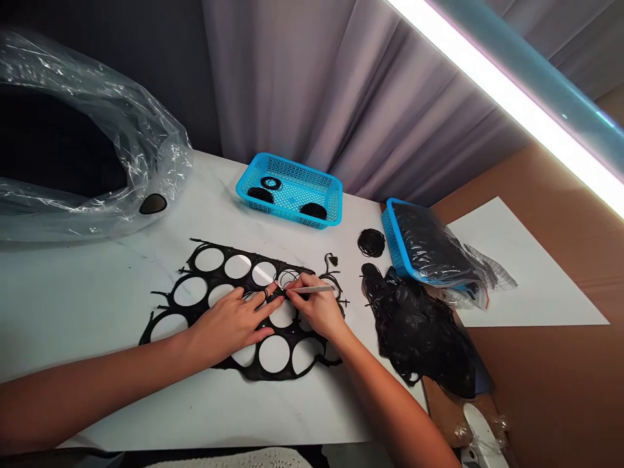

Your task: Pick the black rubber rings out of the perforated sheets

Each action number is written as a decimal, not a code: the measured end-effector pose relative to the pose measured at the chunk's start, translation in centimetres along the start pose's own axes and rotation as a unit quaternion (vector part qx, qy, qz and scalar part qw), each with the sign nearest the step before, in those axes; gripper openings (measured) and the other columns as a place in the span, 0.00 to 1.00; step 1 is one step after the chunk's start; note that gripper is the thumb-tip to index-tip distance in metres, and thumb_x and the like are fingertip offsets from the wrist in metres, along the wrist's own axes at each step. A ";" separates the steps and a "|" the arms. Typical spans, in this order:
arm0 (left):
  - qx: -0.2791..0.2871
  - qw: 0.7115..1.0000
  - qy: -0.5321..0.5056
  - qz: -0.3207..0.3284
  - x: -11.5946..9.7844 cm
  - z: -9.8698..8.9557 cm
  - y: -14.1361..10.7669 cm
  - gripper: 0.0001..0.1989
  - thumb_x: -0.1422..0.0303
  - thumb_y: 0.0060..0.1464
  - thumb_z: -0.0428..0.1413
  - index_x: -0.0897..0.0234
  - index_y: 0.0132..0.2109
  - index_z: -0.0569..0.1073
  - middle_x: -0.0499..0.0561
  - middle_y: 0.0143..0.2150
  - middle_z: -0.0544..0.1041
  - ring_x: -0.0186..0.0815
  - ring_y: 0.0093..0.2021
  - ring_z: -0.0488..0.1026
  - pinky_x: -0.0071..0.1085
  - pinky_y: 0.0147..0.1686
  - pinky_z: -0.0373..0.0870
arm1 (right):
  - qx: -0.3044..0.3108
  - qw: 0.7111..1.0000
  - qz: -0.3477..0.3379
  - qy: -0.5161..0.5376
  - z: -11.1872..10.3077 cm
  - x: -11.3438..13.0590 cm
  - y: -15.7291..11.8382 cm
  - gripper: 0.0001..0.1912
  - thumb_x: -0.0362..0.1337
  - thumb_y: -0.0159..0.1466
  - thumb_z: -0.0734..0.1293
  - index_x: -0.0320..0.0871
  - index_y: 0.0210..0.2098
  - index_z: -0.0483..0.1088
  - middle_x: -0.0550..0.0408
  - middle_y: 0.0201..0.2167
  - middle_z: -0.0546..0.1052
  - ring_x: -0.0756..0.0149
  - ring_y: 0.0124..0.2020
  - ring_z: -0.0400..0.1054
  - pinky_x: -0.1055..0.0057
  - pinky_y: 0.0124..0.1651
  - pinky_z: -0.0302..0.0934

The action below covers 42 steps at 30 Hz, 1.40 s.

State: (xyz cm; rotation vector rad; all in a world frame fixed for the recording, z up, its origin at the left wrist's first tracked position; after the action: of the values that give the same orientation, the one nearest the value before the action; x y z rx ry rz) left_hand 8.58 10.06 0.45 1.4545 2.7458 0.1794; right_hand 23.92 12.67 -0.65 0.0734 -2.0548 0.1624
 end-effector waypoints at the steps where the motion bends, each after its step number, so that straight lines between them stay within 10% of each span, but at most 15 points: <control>1: -0.001 1.000 -0.002 0.000 0.0 0.0 0.0 0.29 0.54 0.62 0.58 0.62 0.65 0.68 0.63 0.65 0.69 0.38 0.34 0.77 0.38 0.39 0.63 | -0.001 1.000 -0.001 0.004 0.0 0.0 0.0 0.10 0.40 0.64 0.67 0.46 0.28 0.65 0.54 0.38 0.80 0.60 0.40 0.71 0.65 0.43 0.62; 10: -0.004 1.000 0.003 0.001 0.0 0.1 0.0 0.29 0.53 0.61 0.59 0.62 0.64 0.69 0.63 0.64 0.70 0.37 0.32 0.75 0.37 0.38 0.62 | -0.024 0.992 -0.059 -0.107 -0.1 1.0 -0.7 0.06 0.35 0.65 0.67 0.46 0.30 0.68 0.55 0.38 0.81 0.60 0.39 0.71 0.61 0.48 0.59; 18: -0.006 1.000 0.006 -0.001 0.0 -0.2 0.0 0.29 0.53 0.61 0.59 0.61 0.64 0.69 0.63 0.63 0.71 0.36 0.31 0.75 0.37 0.38 0.62 | -0.020 0.999 -0.022 0.021 -0.2 0.5 -0.6 0.10 0.39 0.65 0.67 0.46 0.28 0.67 0.54 0.37 0.80 0.62 0.37 0.72 0.66 0.41 0.63; 25: 0.009 1.000 0.012 0.005 -0.1 0.2 0.1 0.29 0.52 0.63 0.57 0.62 0.65 0.67 0.63 0.65 0.69 0.37 0.32 0.76 0.37 0.38 0.62 | -0.024 0.986 -0.084 -0.141 0.3 1.1 -1.0 0.06 0.35 0.67 0.66 0.46 0.32 0.69 0.54 0.38 0.81 0.61 0.38 0.72 0.63 0.44 0.60; 29: 0.015 1.000 0.004 0.002 0.0 0.3 0.0 0.28 0.53 0.64 0.56 0.64 0.64 0.68 0.64 0.66 0.68 0.39 0.37 0.77 0.37 0.39 0.63 | -0.004 0.930 -0.207 -0.305 1.8 2.5 -1.8 0.07 0.32 0.70 0.60 0.46 0.38 0.69 0.50 0.44 0.81 0.58 0.44 0.71 0.58 0.51 0.56; 32: 0.011 1.000 -0.009 0.005 0.0 0.4 0.0 0.27 0.54 0.64 0.56 0.64 0.64 0.68 0.64 0.66 0.67 0.42 0.45 0.77 0.36 0.40 0.63 | -0.052 0.900 -0.214 -0.376 -1.1 2.3 0.1 0.08 0.30 0.68 0.59 0.45 0.35 0.68 0.48 0.39 0.80 0.58 0.40 0.72 0.59 0.49 0.56; 36: 0.010 1.000 -0.021 -0.002 0.3 0.4 0.1 0.28 0.54 0.63 0.57 0.63 0.64 0.67 0.63 0.67 0.67 0.40 0.41 0.78 0.36 0.39 0.63 | -0.275 0.869 -0.054 -0.408 -10.3 1.1 3.1 0.07 0.32 0.64 0.60 0.45 0.30 0.66 0.47 0.30 0.79 0.56 0.32 0.69 0.63 0.38 0.56; 39: 0.003 1.000 -0.028 0.000 0.5 -0.4 -0.3 0.28 0.55 0.62 0.59 0.63 0.64 0.68 0.62 0.66 0.68 0.39 0.38 0.77 0.36 0.37 0.63 | -0.262 0.906 -0.029 -0.331 -11.6 1.3 2.9 0.06 0.35 0.63 0.62 0.46 0.29 0.65 0.49 0.31 0.80 0.56 0.32 0.70 0.64 0.36 0.57; 42: -0.006 0.999 -0.033 0.031 -0.1 -1.4 -1.7 0.25 0.58 0.62 0.59 0.61 0.62 0.68 0.59 0.64 0.71 0.37 0.36 0.76 0.35 0.37 0.63 | -0.148 0.968 -0.042 -0.200 -7.6 2.3 0.6 0.07 0.38 0.64 0.64 0.47 0.29 0.66 0.51 0.33 0.80 0.57 0.35 0.72 0.64 0.38 0.61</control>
State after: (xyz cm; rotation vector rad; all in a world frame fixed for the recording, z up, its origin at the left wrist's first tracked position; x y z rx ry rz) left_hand 7.16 8.93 1.64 1.5147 2.6453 0.1452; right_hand 29.46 14.44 4.84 0.0072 -2.4512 -0.2305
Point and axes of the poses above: each hand's wrist, its own y-axis towards the middle knuckle, its own z-axis out of the palm, x = y × z, the point moved 7 cm from there along y, towards the middle knuckle
